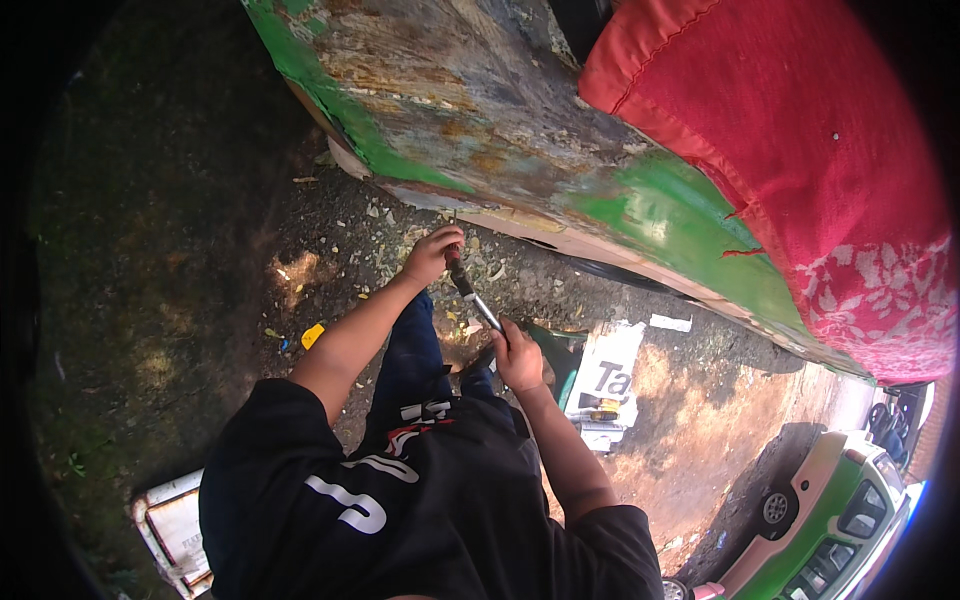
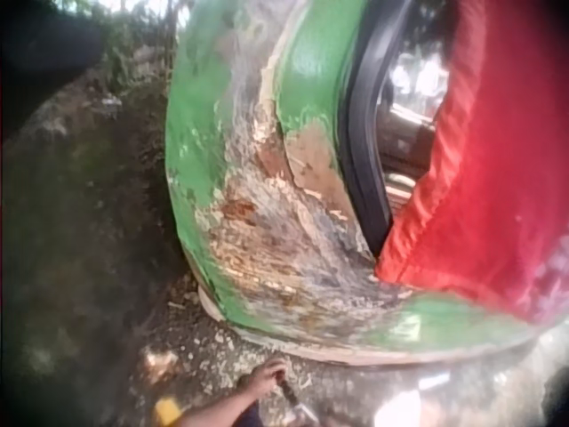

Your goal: The person uses a hammer and a metal punch to repeatedly strike a small area on the edge of a green metal panel. The person holds the punch against the panel and taps it with the hammer throughout the clip.

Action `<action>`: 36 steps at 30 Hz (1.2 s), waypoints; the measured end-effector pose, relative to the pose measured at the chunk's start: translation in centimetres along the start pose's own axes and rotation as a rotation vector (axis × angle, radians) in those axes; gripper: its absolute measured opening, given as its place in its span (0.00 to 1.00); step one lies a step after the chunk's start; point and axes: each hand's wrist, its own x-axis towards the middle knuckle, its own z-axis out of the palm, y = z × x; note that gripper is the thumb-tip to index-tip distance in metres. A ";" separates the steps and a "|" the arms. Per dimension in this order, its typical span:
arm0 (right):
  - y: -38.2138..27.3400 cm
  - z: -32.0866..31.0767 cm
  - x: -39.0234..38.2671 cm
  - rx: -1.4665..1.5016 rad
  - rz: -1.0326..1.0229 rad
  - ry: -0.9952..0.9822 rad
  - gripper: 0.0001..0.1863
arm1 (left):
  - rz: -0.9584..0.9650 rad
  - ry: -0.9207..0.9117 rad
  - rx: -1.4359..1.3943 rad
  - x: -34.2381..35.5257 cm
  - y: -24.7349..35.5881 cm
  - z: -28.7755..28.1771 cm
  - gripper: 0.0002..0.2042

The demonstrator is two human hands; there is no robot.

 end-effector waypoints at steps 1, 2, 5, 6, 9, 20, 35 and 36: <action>0.1 0.0 0.0 0.007 0.032 -0.007 0.15 | 0.020 0.007 0.033 0.3 0.4 0.0 0.07; 0.3 0.0 0.0 0.014 0.065 -0.013 0.15 | 0.040 0.014 0.065 0.5 0.8 -0.1 0.06; 0.5 0.2 0.0 0.021 0.114 -0.015 0.16 | -0.046 -0.066 0.082 0.4 0.2 -0.7 0.09; 0.6 0.1 0.0 0.026 0.104 -0.009 0.16 | -0.010 -0.062 0.155 0.3 -0.3 -0.7 0.09; 0.6 0.2 0.1 0.029 0.065 0.019 0.15 | -0.046 -0.121 0.160 0.1 -1.0 -0.6 0.12; 1.8 2.0 0.3 -0.013 -0.100 0.118 0.14 | -0.083 -0.172 0.139 2.1 0.2 -1.2 0.08; 2.3 1.2 0.0 0.076 -0.019 0.141 0.15 | -0.124 -0.198 0.209 1.1 -1.5 -1.2 0.09; 2.0 1.1 -0.2 0.159 -0.115 0.216 0.15 | -0.124 -0.201 0.189 1.2 -1.5 -1.4 0.09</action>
